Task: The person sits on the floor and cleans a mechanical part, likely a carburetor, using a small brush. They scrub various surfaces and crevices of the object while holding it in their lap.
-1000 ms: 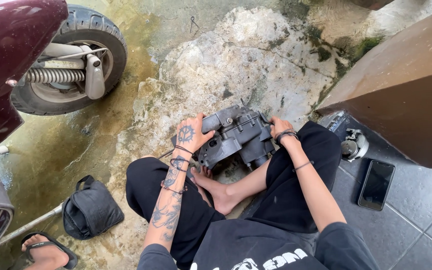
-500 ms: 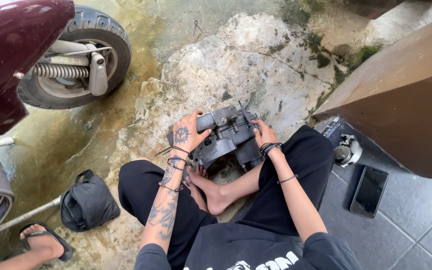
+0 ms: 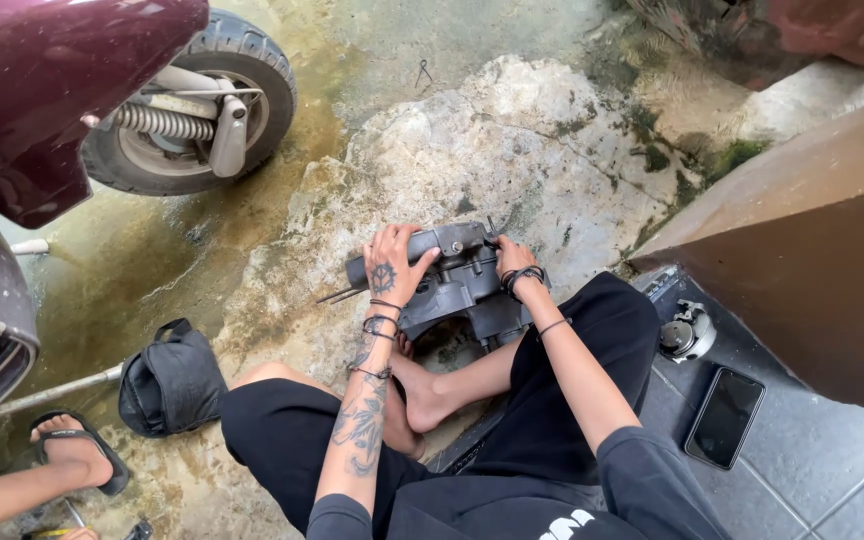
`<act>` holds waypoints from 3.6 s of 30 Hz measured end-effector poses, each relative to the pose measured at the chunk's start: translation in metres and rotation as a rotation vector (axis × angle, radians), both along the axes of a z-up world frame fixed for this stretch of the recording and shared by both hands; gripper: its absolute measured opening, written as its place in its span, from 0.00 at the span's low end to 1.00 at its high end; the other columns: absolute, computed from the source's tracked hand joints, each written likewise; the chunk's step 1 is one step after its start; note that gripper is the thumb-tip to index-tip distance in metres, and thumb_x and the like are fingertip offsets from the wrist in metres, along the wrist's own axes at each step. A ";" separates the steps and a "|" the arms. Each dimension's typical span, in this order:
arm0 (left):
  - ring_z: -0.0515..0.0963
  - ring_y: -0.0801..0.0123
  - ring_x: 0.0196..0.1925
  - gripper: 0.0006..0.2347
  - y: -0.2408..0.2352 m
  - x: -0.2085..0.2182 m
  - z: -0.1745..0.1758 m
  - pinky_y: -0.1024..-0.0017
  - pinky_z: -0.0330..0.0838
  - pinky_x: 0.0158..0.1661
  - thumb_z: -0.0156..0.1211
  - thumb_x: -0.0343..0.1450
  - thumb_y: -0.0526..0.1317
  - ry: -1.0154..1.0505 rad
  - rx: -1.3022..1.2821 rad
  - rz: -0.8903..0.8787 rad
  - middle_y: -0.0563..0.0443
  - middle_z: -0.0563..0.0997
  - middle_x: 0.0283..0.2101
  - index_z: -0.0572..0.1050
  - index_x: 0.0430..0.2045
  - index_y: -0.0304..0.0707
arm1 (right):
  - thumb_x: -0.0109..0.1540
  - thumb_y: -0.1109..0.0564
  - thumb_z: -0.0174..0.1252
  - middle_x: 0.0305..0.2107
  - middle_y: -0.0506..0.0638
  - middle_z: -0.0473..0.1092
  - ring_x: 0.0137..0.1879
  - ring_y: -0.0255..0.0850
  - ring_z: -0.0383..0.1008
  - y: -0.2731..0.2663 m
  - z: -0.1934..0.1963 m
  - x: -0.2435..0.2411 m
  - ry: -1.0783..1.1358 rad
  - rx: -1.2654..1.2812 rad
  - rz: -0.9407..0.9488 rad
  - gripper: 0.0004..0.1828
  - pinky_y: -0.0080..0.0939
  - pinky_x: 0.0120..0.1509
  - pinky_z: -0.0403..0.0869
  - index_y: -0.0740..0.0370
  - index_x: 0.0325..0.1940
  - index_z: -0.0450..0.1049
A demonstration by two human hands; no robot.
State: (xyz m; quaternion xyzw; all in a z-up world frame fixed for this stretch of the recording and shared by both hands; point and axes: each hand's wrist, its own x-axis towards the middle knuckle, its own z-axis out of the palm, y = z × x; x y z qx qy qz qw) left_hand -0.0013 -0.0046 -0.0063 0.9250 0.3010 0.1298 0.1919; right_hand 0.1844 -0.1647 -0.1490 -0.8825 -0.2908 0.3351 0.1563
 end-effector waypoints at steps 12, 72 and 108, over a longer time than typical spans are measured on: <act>0.77 0.58 0.49 0.20 0.011 -0.008 -0.006 0.57 0.67 0.52 0.65 0.69 0.57 -0.089 -0.013 -0.040 0.52 0.76 0.43 0.72 0.48 0.50 | 0.71 0.57 0.40 0.22 0.55 0.68 0.21 0.41 0.70 -0.146 -0.020 -0.124 0.485 0.506 -0.596 0.22 0.37 0.23 0.77 0.57 0.71 0.57; 0.76 0.67 0.33 0.08 0.038 0.020 -0.056 0.70 0.69 0.46 0.43 0.76 0.48 -0.300 0.307 0.194 0.60 0.72 0.28 0.70 0.32 0.52 | 0.73 0.43 0.37 0.15 0.45 0.55 0.14 0.32 0.57 -0.061 -0.090 -0.037 0.352 0.717 -1.192 0.18 0.28 0.13 0.59 0.52 0.51 0.69; 0.75 0.68 0.31 0.10 0.021 0.017 -0.043 0.70 0.69 0.44 0.41 0.77 0.49 -0.307 0.364 0.207 0.60 0.72 0.28 0.70 0.31 0.52 | 0.72 0.60 0.36 0.24 0.52 0.72 0.18 0.43 0.70 -0.084 -0.005 -0.129 0.292 0.522 -0.631 0.24 0.41 0.22 0.73 0.52 0.73 0.53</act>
